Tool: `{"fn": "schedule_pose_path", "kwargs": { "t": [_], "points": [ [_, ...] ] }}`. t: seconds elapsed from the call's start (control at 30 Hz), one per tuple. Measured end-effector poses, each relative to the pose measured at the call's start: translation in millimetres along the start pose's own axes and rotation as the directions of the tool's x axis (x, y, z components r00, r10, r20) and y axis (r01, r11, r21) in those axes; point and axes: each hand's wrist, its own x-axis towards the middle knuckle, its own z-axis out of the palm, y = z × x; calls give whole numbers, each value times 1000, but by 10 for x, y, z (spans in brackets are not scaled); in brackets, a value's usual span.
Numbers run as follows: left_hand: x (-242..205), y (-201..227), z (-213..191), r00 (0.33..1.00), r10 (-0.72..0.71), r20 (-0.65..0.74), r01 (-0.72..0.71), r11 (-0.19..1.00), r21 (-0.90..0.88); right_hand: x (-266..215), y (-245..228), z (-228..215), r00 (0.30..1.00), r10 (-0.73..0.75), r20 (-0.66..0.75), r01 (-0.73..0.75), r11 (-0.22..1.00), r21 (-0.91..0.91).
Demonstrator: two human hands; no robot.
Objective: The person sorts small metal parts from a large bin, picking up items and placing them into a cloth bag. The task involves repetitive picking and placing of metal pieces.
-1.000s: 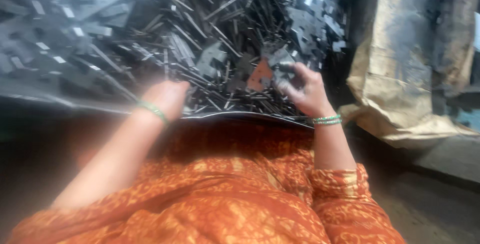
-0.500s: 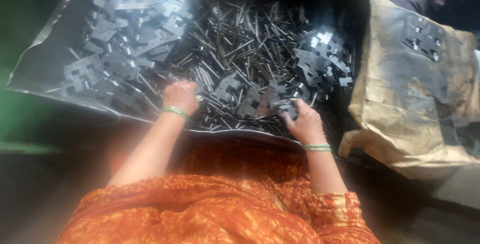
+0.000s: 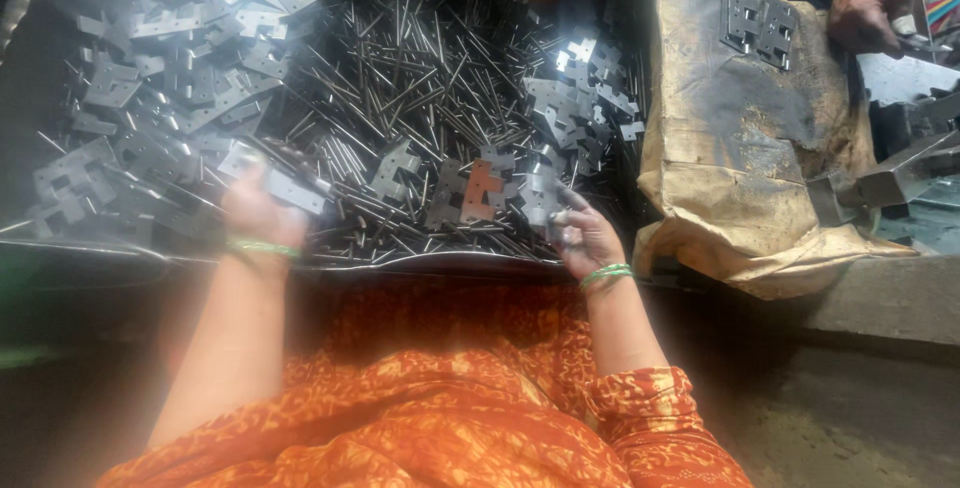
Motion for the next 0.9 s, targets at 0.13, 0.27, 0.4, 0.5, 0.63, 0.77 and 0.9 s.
{"fn": "schedule_pose_path", "kwargs": {
  "t": [0.13, 0.27, 0.4, 0.5, 0.63, 0.77, 0.9],
  "points": [
    [-368, 74, 101, 972, -206, 112, 223, 960, -172, -107, 87, 482, 982, -72, 175, 119, 956, -269],
    [-838, 57, 286, 680, -442, 585, 612, 782, -120, -337, 15, 1179, 607, -375, 701, 751, -18, -660],
    [-892, -290, 484, 649, -346, 678, 694, 635, -340, -419, 195, 1823, 173, -47, 984, 797, -579, -168],
    [-837, -639, 521, 763, -240, 600, 585, 650, -484, -446, 577, 1929, 409, 40, 912, 890, -239, -389],
    [-796, -684, 626, 853, -224, 471, 354, 912, -206, -375, 808, 1709, 631, 57, 773, 760, -241, -603],
    [-437, -84, 606, 726, -307, 616, -325, 637, 700, -151, 558, 1500, 892, -158, 423, 439, 519, -733],
    [330, 689, -22, 996, 38, 83, -75, -167, 983, -188, 231, 1338, 957, -149, 249, 247, 869, -429]
  ]
}}
